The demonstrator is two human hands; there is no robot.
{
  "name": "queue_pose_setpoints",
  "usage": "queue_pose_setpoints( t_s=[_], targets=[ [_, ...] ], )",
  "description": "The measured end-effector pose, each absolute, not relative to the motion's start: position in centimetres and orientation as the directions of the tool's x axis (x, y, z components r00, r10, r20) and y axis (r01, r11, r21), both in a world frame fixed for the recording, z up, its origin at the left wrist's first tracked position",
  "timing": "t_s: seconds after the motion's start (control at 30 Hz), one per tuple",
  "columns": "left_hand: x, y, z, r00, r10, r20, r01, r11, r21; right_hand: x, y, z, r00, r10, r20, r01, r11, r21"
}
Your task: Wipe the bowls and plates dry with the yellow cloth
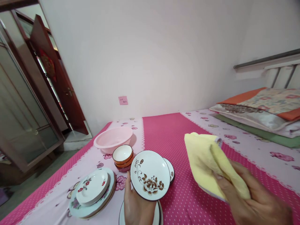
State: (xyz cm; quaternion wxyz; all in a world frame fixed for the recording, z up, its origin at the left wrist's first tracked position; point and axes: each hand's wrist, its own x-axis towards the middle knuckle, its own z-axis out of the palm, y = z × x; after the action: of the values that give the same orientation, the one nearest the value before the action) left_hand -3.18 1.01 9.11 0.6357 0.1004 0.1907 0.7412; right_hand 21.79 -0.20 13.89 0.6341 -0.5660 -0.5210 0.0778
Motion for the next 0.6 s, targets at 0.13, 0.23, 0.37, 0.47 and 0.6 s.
queue_pose_setpoints(
  t_s=[0.13, 0.23, 0.37, 0.47, 0.6],
  targets=[
    [-1.4, 1.0, 8.5, -0.009, 0.996, 0.088, -0.935, -0.04, 0.353, 21.9, -0.1, 14.0, -0.017, 0.475, 0.88, 0.687, 0.645, -0.335],
    [0.0, 1.2, 8.4, 0.097, 0.976, 0.197, -0.947, 0.03, 0.319, 20.9, 0.7, 13.9, -0.203, 0.377, 0.904, 0.646, 0.745, -0.166],
    [1.0, 1.1, 9.0, 0.213, 0.946, 0.244, -0.932, 0.122, 0.341, 19.7, 1.7, 13.1, -0.285, 0.366, 0.886, 0.655, 0.749, -0.099],
    [1.0, 0.9, 9.2, 0.249, 0.947, 0.203, -0.924, 0.169, 0.343, 19.4, 1.7, 12.2, -0.367, 0.416, 0.832, 0.634, 0.766, -0.103],
    [0.7, 0.9, 9.0, 0.203, 0.975, 0.088, -0.93, 0.163, 0.33, 18.9, 0.6, 11.9, -0.474, 0.507, 0.72, 0.569, 0.8, -0.189]
  ],
)
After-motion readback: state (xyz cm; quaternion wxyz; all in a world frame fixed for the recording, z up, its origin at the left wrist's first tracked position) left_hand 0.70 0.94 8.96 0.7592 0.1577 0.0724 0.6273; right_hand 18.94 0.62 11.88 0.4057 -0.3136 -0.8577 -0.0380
